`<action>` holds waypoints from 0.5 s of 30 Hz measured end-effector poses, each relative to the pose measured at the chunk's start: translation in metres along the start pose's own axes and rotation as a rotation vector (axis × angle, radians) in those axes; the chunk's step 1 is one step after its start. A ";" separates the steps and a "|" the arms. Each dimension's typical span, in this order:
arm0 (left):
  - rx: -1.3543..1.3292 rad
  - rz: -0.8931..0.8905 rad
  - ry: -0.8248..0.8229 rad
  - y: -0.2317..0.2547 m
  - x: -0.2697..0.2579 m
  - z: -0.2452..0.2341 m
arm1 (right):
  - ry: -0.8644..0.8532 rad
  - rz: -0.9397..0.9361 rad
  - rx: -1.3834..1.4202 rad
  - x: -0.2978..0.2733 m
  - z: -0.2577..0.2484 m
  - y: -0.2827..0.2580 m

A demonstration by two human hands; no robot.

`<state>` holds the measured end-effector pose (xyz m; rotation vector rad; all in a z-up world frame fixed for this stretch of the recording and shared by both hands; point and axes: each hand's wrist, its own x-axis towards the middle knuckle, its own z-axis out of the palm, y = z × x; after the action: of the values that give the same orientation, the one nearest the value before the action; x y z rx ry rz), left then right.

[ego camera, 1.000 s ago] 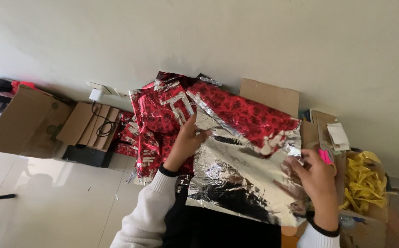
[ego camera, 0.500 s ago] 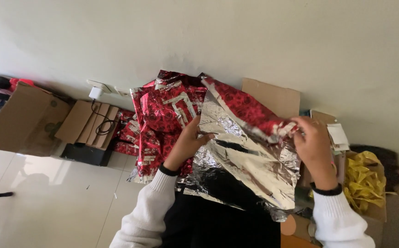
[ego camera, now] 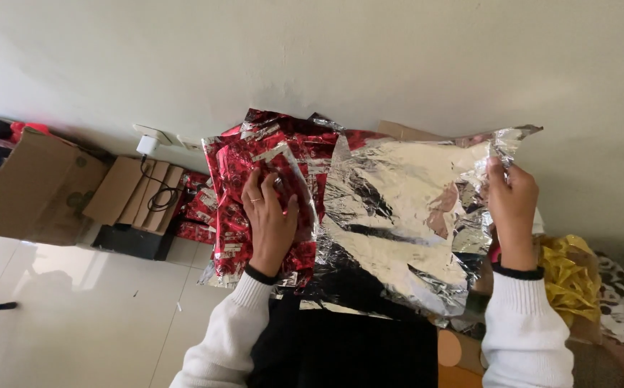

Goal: The person sorts through cardboard boxes and pieces of shiny red wrapping paper on a floor, moving the boxes around and smoothing out the paper by hand.

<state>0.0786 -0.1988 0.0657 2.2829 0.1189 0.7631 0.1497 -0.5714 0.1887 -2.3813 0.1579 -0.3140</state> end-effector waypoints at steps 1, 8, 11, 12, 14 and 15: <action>0.000 0.004 0.000 -0.004 0.001 0.003 | 0.004 0.001 0.002 0.001 0.001 0.002; 0.271 0.067 -0.671 -0.020 0.010 0.021 | 0.012 0.050 -0.028 0.000 0.010 -0.004; 0.216 0.159 -0.749 -0.020 0.019 0.032 | 0.017 0.018 -0.048 -0.001 0.011 -0.004; 0.236 0.196 -0.781 -0.020 0.023 0.036 | 0.013 0.002 -0.041 -0.001 0.011 -0.006; 0.212 0.219 -0.752 -0.025 0.024 0.039 | 0.004 0.025 -0.027 -0.002 0.011 -0.004; 0.188 0.243 -0.721 -0.028 0.025 0.041 | -0.003 0.047 -0.013 -0.002 0.011 -0.004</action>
<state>0.1253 -0.1955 0.0364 2.6394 -0.4427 0.0014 0.1512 -0.5609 0.1834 -2.3870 0.2147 -0.2878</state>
